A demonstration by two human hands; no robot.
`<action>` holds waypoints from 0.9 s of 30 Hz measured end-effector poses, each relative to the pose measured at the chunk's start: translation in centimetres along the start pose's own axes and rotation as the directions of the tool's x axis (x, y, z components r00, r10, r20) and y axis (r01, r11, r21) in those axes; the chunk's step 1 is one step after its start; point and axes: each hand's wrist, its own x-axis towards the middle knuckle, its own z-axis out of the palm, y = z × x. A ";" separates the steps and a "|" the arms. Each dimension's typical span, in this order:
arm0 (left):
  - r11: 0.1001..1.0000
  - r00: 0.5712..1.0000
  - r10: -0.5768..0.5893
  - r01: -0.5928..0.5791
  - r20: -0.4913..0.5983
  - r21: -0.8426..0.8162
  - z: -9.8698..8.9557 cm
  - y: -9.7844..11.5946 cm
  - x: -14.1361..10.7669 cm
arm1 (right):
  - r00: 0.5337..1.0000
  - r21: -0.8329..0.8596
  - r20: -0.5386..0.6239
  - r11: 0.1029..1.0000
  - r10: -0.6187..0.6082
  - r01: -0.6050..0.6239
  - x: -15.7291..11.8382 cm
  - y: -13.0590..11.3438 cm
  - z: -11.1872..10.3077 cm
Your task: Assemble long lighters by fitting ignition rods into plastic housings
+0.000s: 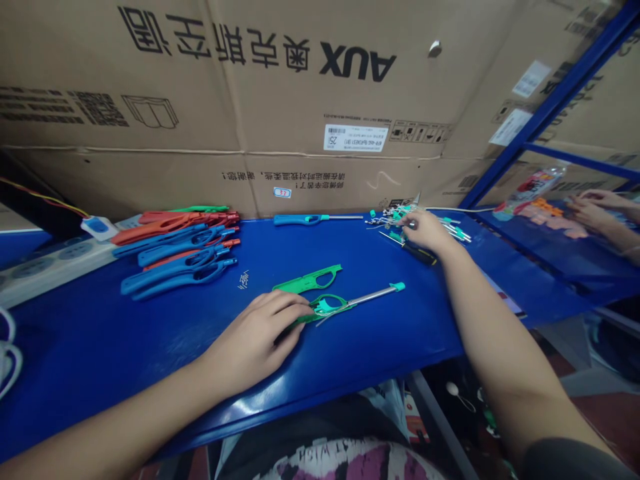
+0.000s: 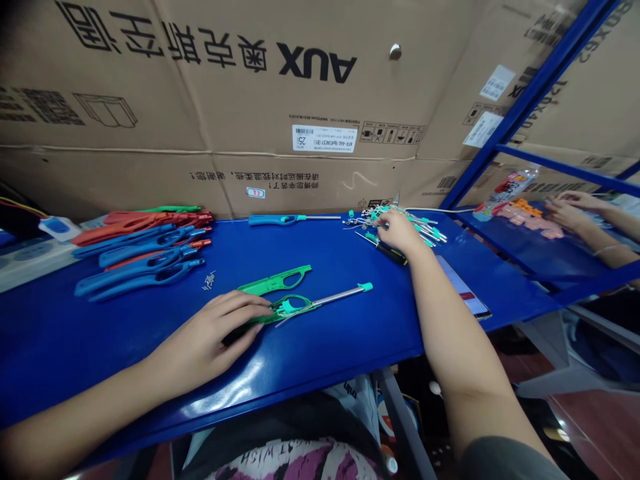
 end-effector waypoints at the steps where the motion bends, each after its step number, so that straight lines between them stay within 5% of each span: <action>1: 1.000 1.000 0.000 0.000 0.003 -0.001 0.0 0.0 0.0 | 1.000 -0.009 0.000 1.000 0.004 -0.004 0.0 0.0 0.0; 12: 1.000 1.000 -0.006 0.006 0.006 -0.007 0.0 0.0 -0.2 | 0.982 -0.009 0.186 0.999 -0.042 0.045 -0.6 0.8 -1.1; 22: 1.000 1.000 -0.001 0.001 -0.007 -0.009 0.0 0.1 -0.1 | 0.995 0.044 0.022 0.994 -0.098 0.097 -0.4 -0.1 -1.2; 27: 0.996 0.995 -0.038 0.030 -0.094 -0.083 -0.1 0.2 0.0 | 0.948 0.240 -0.215 0.928 -0.234 0.283 -0.9 -4.7 -1.4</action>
